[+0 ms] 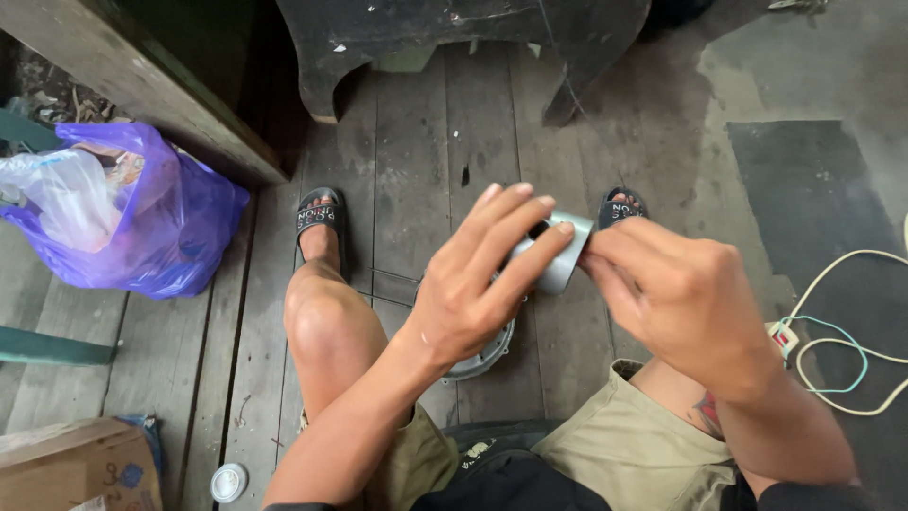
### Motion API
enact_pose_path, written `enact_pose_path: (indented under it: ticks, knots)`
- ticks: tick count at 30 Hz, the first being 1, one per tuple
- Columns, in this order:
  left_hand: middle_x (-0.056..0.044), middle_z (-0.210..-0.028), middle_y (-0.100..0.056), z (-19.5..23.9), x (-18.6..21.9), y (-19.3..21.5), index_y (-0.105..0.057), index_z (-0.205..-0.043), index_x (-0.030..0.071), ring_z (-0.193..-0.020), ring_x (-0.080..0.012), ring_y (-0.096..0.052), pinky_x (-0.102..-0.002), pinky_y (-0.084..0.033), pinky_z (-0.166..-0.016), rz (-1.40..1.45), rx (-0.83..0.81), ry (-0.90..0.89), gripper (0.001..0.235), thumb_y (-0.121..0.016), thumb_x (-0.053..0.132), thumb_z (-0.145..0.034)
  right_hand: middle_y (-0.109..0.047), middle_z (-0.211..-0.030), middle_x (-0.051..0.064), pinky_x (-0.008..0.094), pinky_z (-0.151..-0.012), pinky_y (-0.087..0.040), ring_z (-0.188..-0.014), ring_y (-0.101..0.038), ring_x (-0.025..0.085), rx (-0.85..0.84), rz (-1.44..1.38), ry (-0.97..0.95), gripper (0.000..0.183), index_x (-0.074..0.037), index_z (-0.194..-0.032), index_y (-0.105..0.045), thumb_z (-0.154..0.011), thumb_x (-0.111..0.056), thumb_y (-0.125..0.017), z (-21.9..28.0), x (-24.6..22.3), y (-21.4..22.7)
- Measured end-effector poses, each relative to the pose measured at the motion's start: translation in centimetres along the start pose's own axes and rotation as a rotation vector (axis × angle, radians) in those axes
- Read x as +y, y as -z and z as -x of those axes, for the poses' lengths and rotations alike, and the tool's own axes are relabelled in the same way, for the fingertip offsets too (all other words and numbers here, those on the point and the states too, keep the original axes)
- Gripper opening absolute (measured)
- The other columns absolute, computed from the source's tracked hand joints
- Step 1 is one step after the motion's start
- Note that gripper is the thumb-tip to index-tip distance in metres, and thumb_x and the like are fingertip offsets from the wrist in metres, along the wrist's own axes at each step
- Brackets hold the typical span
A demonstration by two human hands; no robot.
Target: Cleaning and smoothing a motorcycle piston using a small abrasive tool
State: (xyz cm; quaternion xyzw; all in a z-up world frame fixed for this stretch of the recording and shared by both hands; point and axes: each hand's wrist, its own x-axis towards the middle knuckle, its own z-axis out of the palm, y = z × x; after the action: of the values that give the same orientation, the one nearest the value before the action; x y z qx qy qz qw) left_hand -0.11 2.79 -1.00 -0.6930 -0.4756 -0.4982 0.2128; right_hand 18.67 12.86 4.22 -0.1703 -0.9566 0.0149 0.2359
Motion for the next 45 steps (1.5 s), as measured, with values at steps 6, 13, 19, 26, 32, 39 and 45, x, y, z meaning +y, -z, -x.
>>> enact_pose_path:
  ticks: [6,13,19,26,32,39,45]
  knots:
    - [-0.025,-0.129,-0.062,0.1,-0.4,0.0,-0.060,-0.129,-0.004,-0.122,-0.0457,-0.065,-0.058,-0.056,-0.111,0.003,-0.037,0.028,0.026,-0.042,0.005,-0.112,-0.050,-0.074,0.001,0.041,-0.045,-0.041,-0.057,-0.053,0.028,-0.095,0.092,-0.061,0.011,-0.019,-0.093,-0.063,-0.102,-0.019,-0.070,-0.1,0.3,-0.2]
    - [-0.021,-0.126,-0.065,-0.2,-0.4,0.0,-0.064,-0.126,0.000,-0.117,-0.0413,-0.067,-0.054,-0.059,-0.107,-0.077,-0.038,0.011,0.025,-0.045,0.003,-0.110,-0.055,-0.072,-0.001,0.041,-0.044,-0.044,-0.056,-0.056,0.027,-0.145,0.161,-0.069,0.007,-0.022,-0.095,-0.064,-0.102,-0.023,-0.067,0.6,0.6,0.3]
    - [-0.021,-0.126,-0.063,-0.3,-0.2,-0.1,-0.063,-0.126,-0.002,-0.116,-0.0422,-0.067,-0.053,-0.060,-0.104,-0.095,-0.050,0.043,0.027,-0.041,0.002,-0.110,-0.076,-0.095,-0.002,0.047,-0.051,-0.052,-0.069,-0.068,0.031,-0.187,0.031,-0.085,0.022,-0.021,-0.117,-0.073,-0.097,-0.022,-0.066,0.5,0.9,1.3]
    - [-0.022,-0.132,-0.059,0.2,-1.2,0.0,-0.057,-0.132,-0.002,-0.126,-0.0456,-0.060,-0.053,-0.055,-0.111,-0.074,-0.038,0.165,0.030,-0.053,-0.004,-0.102,-0.078,-0.094,0.002,0.038,-0.057,-0.052,-0.070,-0.070,0.023,-0.109,-0.165,0.001,0.023,-0.011,-0.117,-0.074,-0.096,-0.018,-0.067,0.6,0.7,2.3]
    - [-0.023,-0.136,-0.058,0.2,-1.2,0.1,-0.056,-0.134,-0.004,-0.131,-0.0455,-0.058,-0.052,-0.054,-0.113,0.040,-0.090,0.132,0.029,-0.051,0.004,-0.107,-0.077,-0.096,0.004,0.032,-0.067,-0.054,-0.069,-0.068,0.017,-0.059,-0.294,0.040,0.019,-0.007,-0.115,-0.072,-0.097,-0.012,-0.065,-0.3,0.1,0.9]
    - [-0.026,-0.130,-0.061,0.1,-1.2,-0.3,-0.058,-0.129,-0.007,-0.121,-0.0453,-0.064,-0.054,-0.055,-0.111,-0.003,-0.087,0.002,0.025,-0.047,0.006,-0.110,-0.053,-0.067,0.004,0.037,-0.057,-0.045,-0.058,-0.047,0.021,-0.133,-0.200,0.083,0.003,-0.011,-0.096,-0.066,-0.098,-0.010,-0.068,-0.3,0.5,-1.0]
    - [-0.018,-0.131,-0.064,-0.4,-1.0,0.6,-0.062,-0.130,0.002,-0.123,-0.0373,-0.065,-0.051,-0.059,-0.108,-0.148,-0.100,-0.037,0.027,-0.044,0.002,-0.111,-0.062,-0.072,0.003,0.037,-0.063,-0.047,-0.059,-0.055,0.023,-0.232,-0.305,0.100,0.006,-0.009,-0.096,-0.066,-0.099,-0.014,-0.065,-0.7,0.9,0.9]
